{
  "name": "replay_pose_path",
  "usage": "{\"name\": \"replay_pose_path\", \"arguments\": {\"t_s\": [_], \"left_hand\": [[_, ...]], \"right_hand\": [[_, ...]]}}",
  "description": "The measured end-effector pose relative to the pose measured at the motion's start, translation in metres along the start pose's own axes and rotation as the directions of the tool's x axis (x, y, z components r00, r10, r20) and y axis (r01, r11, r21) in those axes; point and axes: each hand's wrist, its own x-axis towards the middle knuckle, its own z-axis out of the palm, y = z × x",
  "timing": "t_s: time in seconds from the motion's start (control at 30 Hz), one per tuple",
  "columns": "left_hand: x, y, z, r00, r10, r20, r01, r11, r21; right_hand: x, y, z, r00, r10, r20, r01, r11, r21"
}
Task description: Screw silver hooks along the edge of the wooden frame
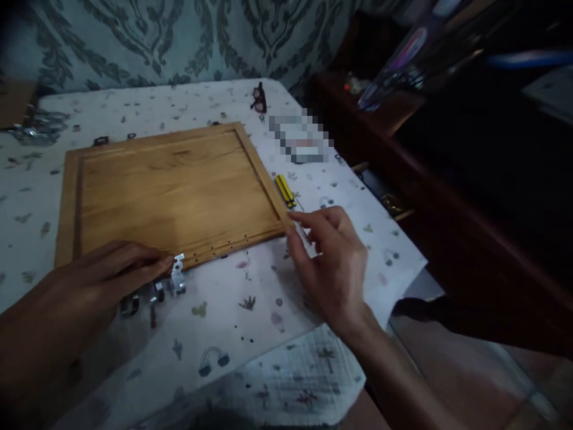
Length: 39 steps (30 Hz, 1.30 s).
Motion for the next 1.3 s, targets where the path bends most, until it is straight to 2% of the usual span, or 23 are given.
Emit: {"name": "replay_pose_path", "arguments": {"t_s": [0.07,0.13,0.2,0.27,0.33,0.4,0.47,0.57,0.63,0.7,0.77,0.83,0.87,0.93,1.03,1.07,1.2,1.3], "left_hand": [[-0.001,-0.005,0.005,0.999,0.033,-0.025,-0.031,0.997,0.066],[-0.001,-0.007,0.008,0.998,0.065,0.001,-0.065,0.992,0.111],[0.0,-0.007,0.007,0.998,0.057,0.017,-0.059,0.99,0.131],[0.002,-0.005,0.003,0.999,0.046,0.027,-0.05,0.988,0.147],[0.004,-0.001,-0.002,0.998,0.048,0.031,-0.052,0.987,0.155],[0.007,0.002,-0.007,0.997,0.058,0.046,-0.064,0.987,0.146],[0.008,0.003,-0.009,0.996,0.059,0.063,-0.066,0.99,0.128],[0.009,0.004,-0.01,0.997,0.041,0.07,-0.049,0.991,0.125],[0.009,0.004,-0.01,0.997,0.038,0.064,-0.046,0.99,0.133],[0.01,0.005,-0.009,0.997,0.049,0.058,-0.057,0.989,0.135],[0.011,0.006,-0.009,0.997,0.053,0.052,-0.06,0.988,0.146],[0.012,0.007,-0.01,0.998,0.043,0.052,-0.051,0.985,0.167],[0.012,0.007,-0.01,0.998,0.036,0.058,-0.045,0.983,0.178],[0.012,0.008,-0.01,0.997,0.018,0.075,-0.032,0.981,0.19],[0.012,0.008,-0.009,0.996,0.002,0.087,-0.018,0.982,0.186],[0.013,0.008,-0.009,0.996,-0.004,0.086,-0.012,0.983,0.183],[0.017,0.01,-0.014,0.989,-0.031,0.146,0.009,0.989,0.149],[0.02,0.012,-0.018,0.975,-0.067,0.212,0.046,0.994,0.103]], "right_hand": [[0.004,0.022,-0.005,0.994,0.108,0.032,-0.106,0.992,-0.074],[0.015,0.037,-0.003,0.974,0.197,0.108,-0.192,0.98,-0.057],[0.033,0.045,0.005,0.966,0.213,0.146,-0.209,0.977,-0.041],[0.055,0.047,0.017,0.952,0.227,0.208,-0.223,0.974,-0.042],[0.075,0.048,0.029,0.904,0.282,0.323,-0.278,0.959,-0.059],[0.088,0.047,0.038,0.882,0.316,0.349,-0.321,0.946,-0.047],[0.091,0.046,0.039,0.862,0.374,0.341,-0.393,0.919,-0.014],[0.087,0.04,0.026,0.835,0.438,0.334,-0.487,0.87,0.077],[0.082,0.03,0.011,0.833,0.471,0.291,-0.528,0.834,0.161],[0.078,0.011,-0.004,0.855,0.472,0.214,-0.516,0.811,0.276],[0.074,-0.015,-0.014,0.932,0.344,0.109,-0.339,0.728,0.596],[0.07,-0.043,-0.016,0.968,0.235,0.094,-0.228,0.653,0.722],[0.068,-0.057,-0.014,0.972,0.213,0.101,-0.214,0.619,0.756],[0.065,-0.08,-0.006,0.972,0.182,0.149,-0.223,0.516,0.827],[0.062,-0.105,0.008,0.967,0.115,0.226,-0.248,0.251,0.936],[0.061,-0.111,0.012,0.955,0.137,0.262,-0.285,0.192,0.939],[0.059,-0.13,0.019,0.915,0.253,0.313,-0.345,0.093,0.934],[0.06,-0.14,0.021,0.891,0.24,0.386,-0.412,0.067,0.909]]}}
